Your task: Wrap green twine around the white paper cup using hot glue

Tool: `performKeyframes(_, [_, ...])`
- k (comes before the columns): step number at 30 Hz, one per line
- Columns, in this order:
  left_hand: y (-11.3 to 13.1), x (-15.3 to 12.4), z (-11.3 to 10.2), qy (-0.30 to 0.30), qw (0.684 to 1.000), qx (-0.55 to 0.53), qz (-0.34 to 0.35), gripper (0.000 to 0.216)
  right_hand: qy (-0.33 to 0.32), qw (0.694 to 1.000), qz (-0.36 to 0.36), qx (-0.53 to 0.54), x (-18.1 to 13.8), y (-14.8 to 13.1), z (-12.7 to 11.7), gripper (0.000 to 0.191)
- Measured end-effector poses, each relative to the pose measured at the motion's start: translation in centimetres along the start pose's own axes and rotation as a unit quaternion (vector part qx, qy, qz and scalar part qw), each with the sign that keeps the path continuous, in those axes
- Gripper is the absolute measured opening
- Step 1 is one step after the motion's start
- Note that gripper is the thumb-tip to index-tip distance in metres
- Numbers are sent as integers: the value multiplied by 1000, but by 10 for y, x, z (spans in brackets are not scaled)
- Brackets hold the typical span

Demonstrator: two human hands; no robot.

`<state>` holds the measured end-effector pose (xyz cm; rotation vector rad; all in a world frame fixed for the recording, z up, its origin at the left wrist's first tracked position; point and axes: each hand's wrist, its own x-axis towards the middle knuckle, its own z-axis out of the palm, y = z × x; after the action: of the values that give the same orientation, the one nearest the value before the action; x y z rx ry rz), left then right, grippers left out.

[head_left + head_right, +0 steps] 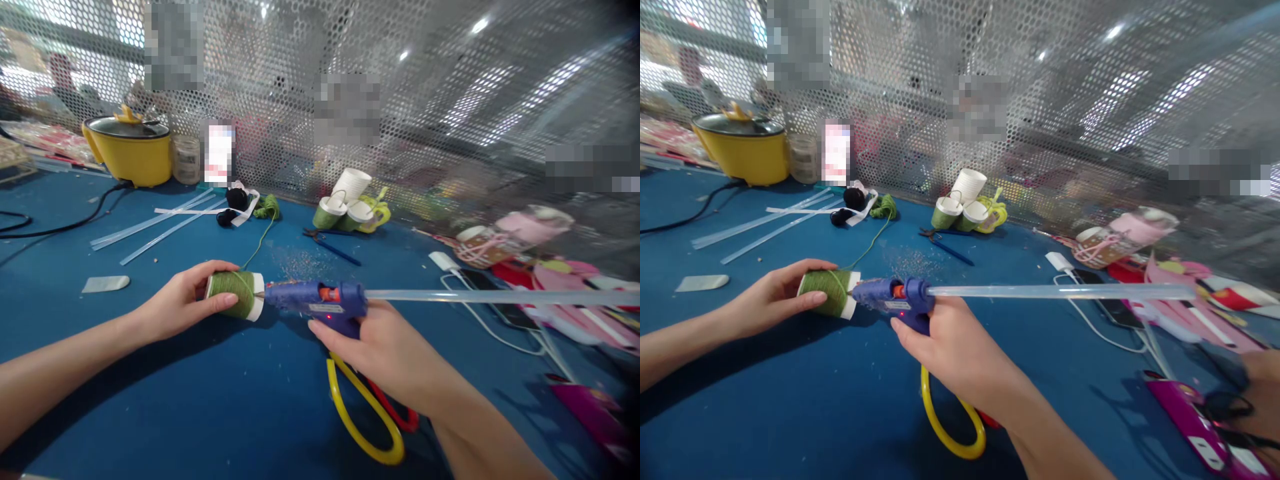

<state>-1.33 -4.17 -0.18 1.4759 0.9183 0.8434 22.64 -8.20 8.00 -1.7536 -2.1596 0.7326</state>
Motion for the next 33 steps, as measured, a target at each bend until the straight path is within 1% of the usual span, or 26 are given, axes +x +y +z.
performKeyframes(6, [0, 1, 0, 0, 1000, 4, 2, 46, -4, 1000, 5, -11, 0, 1, 0, 22])
performKeyframes(11, [1, 1, 1, 1, 1000, 4, 4, 45, -7, 1000, 3, -3, -1, 1, -1, 19])
performKeyframes(15, [0, 0, 0, -1, 999, 32, 17, 44, -5, 1000, 9, -17, 0, 2, 0, 22])
performKeyframes(19, [-1, -1, -2, -1, 995, 91, 48, 42, -6, 1000, -2, -20, -1, 1, -1, 21])
performKeyframes(24, [0, -3, -5, 5, 978, 183, 102, 41, 14, 1000, -10, -10, 0, 0, -3, 18])
performKeyframes(29, [2, -3, -5, -1, 963, 228, 143, 38, 30, 999, -19, 3, 2, -2, -4, 18])
performKeyframes(33, [3, -3, -4, -6, 954, 252, 163, 38, 43, 999, -19, 5, 3, -4, -3, 19])
